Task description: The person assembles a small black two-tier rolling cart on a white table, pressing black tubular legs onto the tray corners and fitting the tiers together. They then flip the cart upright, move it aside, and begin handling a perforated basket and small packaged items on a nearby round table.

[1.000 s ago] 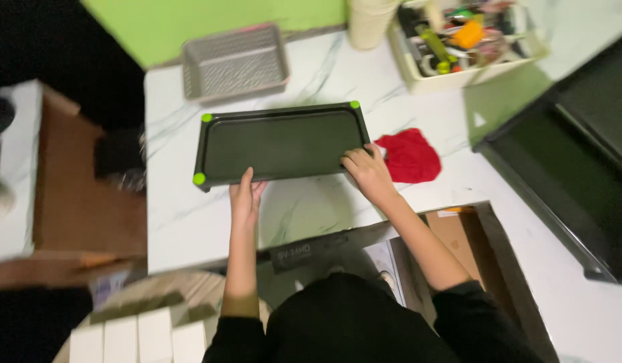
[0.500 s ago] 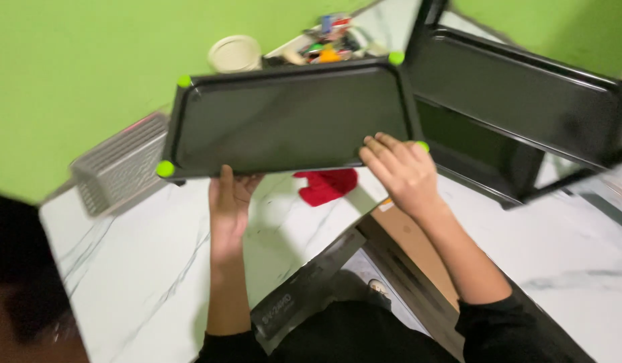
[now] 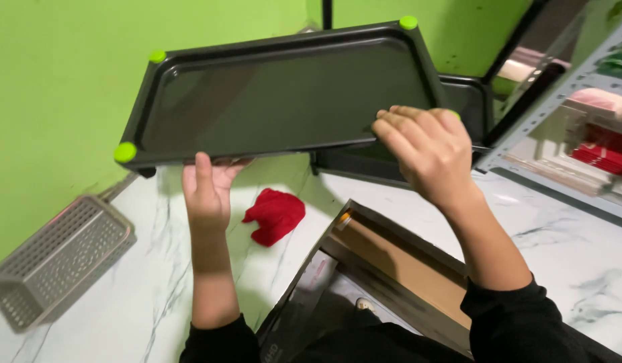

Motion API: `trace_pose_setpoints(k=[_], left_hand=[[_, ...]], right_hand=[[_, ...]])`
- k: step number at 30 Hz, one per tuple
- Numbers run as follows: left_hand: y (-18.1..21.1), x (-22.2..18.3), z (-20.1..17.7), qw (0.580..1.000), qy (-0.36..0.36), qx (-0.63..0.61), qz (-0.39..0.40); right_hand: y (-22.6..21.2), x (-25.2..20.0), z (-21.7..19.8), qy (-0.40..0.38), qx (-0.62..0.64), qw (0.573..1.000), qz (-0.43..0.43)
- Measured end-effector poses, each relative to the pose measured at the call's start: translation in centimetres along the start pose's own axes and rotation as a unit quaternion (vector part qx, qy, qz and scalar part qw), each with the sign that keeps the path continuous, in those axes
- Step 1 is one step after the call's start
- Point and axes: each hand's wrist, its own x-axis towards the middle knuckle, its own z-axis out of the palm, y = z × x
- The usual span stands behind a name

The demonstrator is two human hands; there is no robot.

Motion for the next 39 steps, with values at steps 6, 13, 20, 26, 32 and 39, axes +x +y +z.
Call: trace_pose_setpoints(k=[6, 13, 20, 26, 32, 39], left_hand=[[-5.9, 5.6, 0.3, 0.992, 0.033, 0.045, -0.113], [-3.2, 10.8, 8.4, 0.938, -0.114, 0.327, 0.004], [-6.2, 16.9, 9.2, 0.764, -0.009, 0.569, 0.302], [-10.3, 20.2, 9.1, 0.831, -0.024, 0.504, 0.234], [-11.3, 20.9, 9.6, 0.889, 0.032, 0.43, 0.154], [-12.2, 21.1, 8.7, 0.896, 0.032, 0.424, 0.129]], right_hand=[[5.3, -0.5, -1.3, 0.018, -0.062, 0.998, 0.025], [13.7, -4.3, 0.2, 0.028, -0.102, 0.994, 0.041], [18.4, -5.1, 0.1, 0.028, -0.118, 0.99, 0.069], [22.6, -7.9, 1.7, 0.011, -0.108, 0.991, 0.078], [22.3, -6.4, 0.7, 0.019, -0.106, 0.992, 0.063], [22.2, -5.7, 1.6, 0.017, -0.103, 0.992, 0.068]])
